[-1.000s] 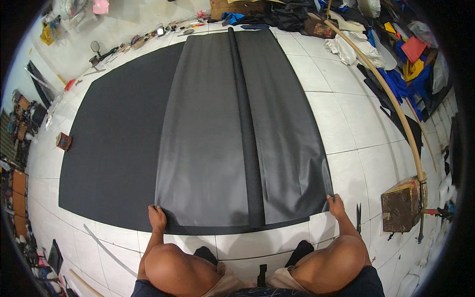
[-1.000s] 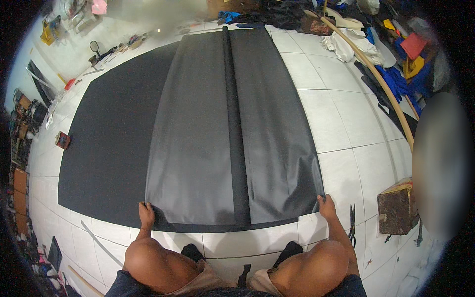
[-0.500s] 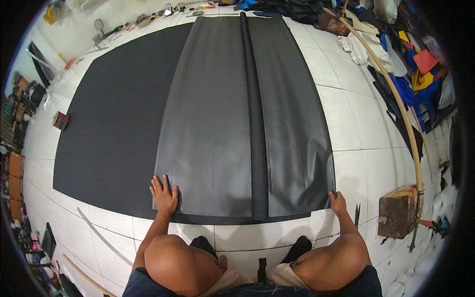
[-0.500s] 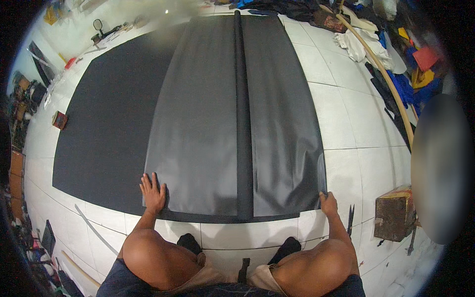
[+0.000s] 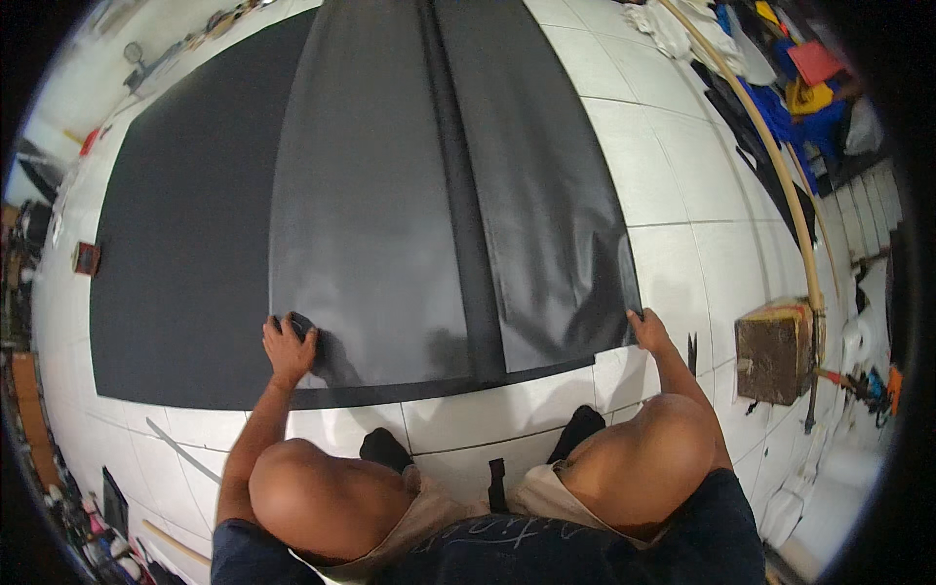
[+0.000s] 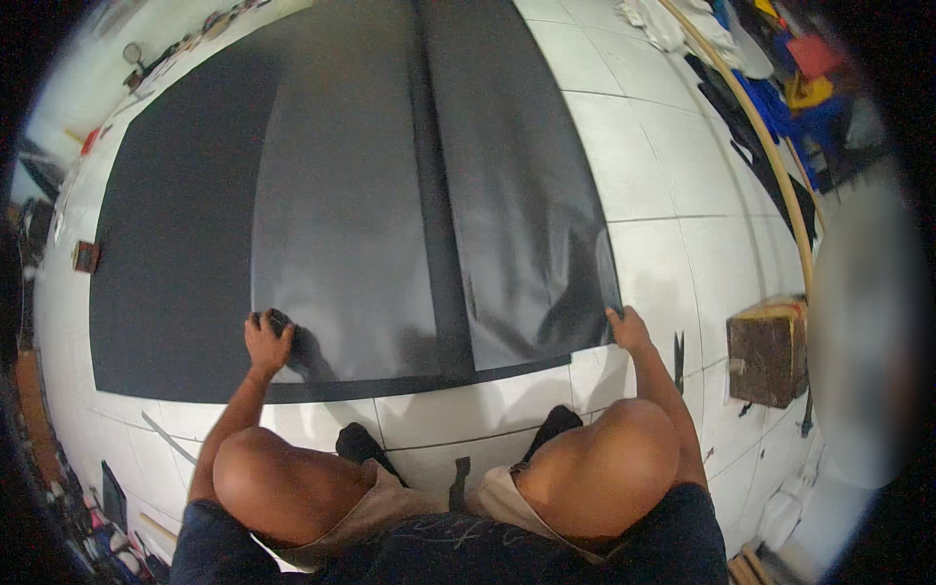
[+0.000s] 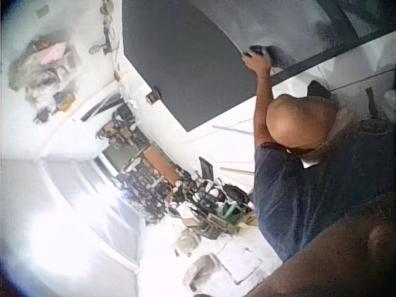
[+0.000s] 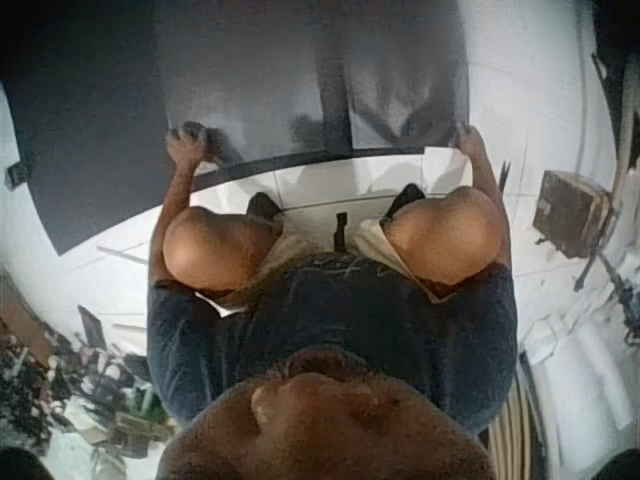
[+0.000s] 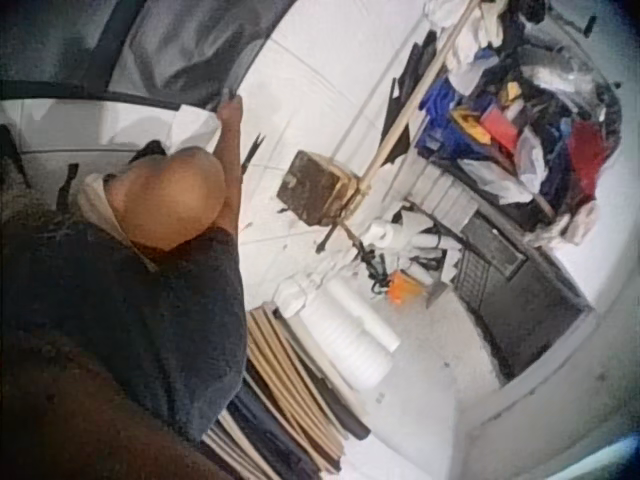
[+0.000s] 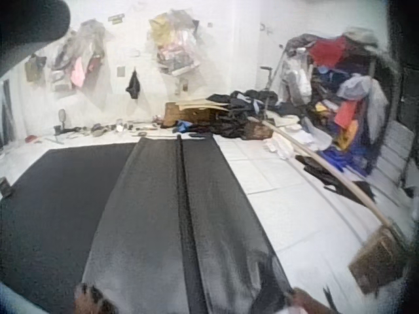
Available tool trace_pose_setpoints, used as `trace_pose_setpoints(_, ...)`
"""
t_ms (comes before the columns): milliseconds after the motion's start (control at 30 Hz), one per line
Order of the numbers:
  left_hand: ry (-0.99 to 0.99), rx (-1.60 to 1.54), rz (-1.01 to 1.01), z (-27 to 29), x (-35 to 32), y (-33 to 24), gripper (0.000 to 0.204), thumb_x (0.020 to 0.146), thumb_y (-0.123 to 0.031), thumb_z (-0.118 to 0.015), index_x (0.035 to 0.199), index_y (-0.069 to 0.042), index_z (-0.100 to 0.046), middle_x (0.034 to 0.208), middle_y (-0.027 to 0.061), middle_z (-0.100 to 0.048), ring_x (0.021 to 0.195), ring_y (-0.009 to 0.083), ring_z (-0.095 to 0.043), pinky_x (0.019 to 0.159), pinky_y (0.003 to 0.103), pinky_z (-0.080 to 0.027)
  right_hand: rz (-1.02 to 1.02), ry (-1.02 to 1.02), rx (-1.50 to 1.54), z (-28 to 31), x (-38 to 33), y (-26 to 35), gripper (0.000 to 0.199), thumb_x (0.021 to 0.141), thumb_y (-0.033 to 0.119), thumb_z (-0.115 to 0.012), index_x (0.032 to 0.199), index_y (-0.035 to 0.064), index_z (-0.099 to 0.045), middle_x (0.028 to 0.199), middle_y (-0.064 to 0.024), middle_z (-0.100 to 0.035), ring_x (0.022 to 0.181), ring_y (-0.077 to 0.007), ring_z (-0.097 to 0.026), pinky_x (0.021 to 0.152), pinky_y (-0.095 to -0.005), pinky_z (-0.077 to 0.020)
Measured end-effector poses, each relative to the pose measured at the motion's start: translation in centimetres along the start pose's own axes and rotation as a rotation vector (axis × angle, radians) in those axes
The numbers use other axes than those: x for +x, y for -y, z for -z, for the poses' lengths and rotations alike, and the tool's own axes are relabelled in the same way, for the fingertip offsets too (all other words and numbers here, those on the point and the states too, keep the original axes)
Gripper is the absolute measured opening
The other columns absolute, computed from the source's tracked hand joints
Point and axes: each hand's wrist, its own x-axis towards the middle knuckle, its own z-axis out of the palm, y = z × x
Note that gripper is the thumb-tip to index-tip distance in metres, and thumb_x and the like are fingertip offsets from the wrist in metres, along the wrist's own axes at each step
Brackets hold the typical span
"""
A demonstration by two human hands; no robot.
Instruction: The person spreads a large black fabric on the floor, measures it with a ruler, and folds it into a smaller rectangular shape.
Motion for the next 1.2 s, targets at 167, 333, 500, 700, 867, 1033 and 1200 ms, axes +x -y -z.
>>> trace_pose_setpoints(167,0.009,-0.036,-0.853,10.6,2.5,-15.4,0.069,0.08,-0.036,-0.069,0.137,-0.009,-0.043,0.144,0.0257,-0.032,0.133,0.0436,-0.033,0.109,0.053,-0.028,0.003,-0.048,0.02,0.6,-1.9,1.1,0.066,0.093,0.051,-0.048,0.115,-0.0113,-0.053,0.109,-0.0323,-0.06,0.106,-0.0445,-0.058,0.09,-0.0465,-0.0458)
trace_pose_setpoints(333,0.175,0.003,-1.47,8.0,0.0,-30.7,0.061,0.087,-0.05,-0.054,0.134,-0.01,-0.051,0.144,0.0235,-0.036,0.137,0.0414,-0.029,0.112,0.053,-0.021,0.045,-0.143,-0.094,0.5,-2.4,1.5,0.062,0.093,0.05,-0.049,0.113,-0.0082,-0.053,0.108,-0.0319,-0.061,0.104,-0.046,-0.058,0.089,-0.048,-0.0459)
trace_pose_setpoints(500,0.364,0.408,-1.349,2.4,-2.4,-33.9,0.068,0.092,-0.062,-0.035,0.135,-0.011,-0.05,0.141,0.0187,-0.041,0.134,0.0363,-0.033,0.115,0.053,-0.012,-0.006,-0.121,-0.072,0.0,-2.8,2.1,0.058,0.093,0.05,-0.048,0.112,-0.0054,-0.052,0.107,-0.031,-0.061,0.105,-0.0448,-0.058,0.089,-0.0498,-0.0456)
trace_pose_setpoints(700,0.47,0.594,-1.07,5.7,-0.1,-25.0,0.07,0.092,-0.065,-0.032,0.133,-0.011,-0.052,0.133,0.0144,-0.044,0.125,0.0315,-0.041,0.111,0.056,-0.019,-0.003,-0.151,-0.039,-0.1,-3.2,2.0,0.057,0.093,0.049,-0.049,0.113,-0.004,-0.052,0.107,-0.0295,-0.061,0.104,-0.0439,-0.059,0.088,-0.0499,-0.0461)
trace_pose_setpoints(867,0.482,0.301,-0.786,6.8,0.3,-22.1,0.068,0.088,-0.064,-0.048,0.124,-0.007,-0.055,0.121,0.0166,-0.044,0.118,0.0319,-0.046,0.095,0.051,-0.044,-0.013,-0.144,-0.073,0.1,-3.0,2.0,0.056,0.093,0.049,-0.049,0.113,-0.0038,-0.053,0.106,-0.0288,-0.062,0.103,-0.0443,-0.059,0.088,-0.0502,-0.0463)
trace_pose_setpoints(1033,0.251,-0.048,-0.38,3.5,-0.2,-19.9,0.056,0.08,-0.046,-0.07,0.11,-0.003,-0.051,0.115,0.0202,-0.048,0.107,0.0388,-0.052,0.086,0.047,-0.048,0.004,-0.14,-0.084,0.7,-2.7,1.3,0.057,0.094,0.048,-0.048,0.11,-0.0067,-0.052,0.102,-0.0325,-0.061,0.1,-0.0469,-0.059,0.086,-0.0515,-0.0464)
trace_pose_setpoints(1200,0.005,-0.389,-0.298,-0.8,1.0,-14.4,0.056,0.081,-0.025,-0.072,0.124,-0.004,-0.043,0.113,0.022,-0.05,0.104,0.0389,-0.055,0.084,0.046,-0.048,0.016,-0.149,-0.162,-0.1,-2.6,2.4,0.059,0.094,0.049,-0.047,0.108,-0.0087,-0.052,0.102,-0.0336,-0.061,0.101,-0.0486,-0.058,0.087,-0.0511,-0.0462)
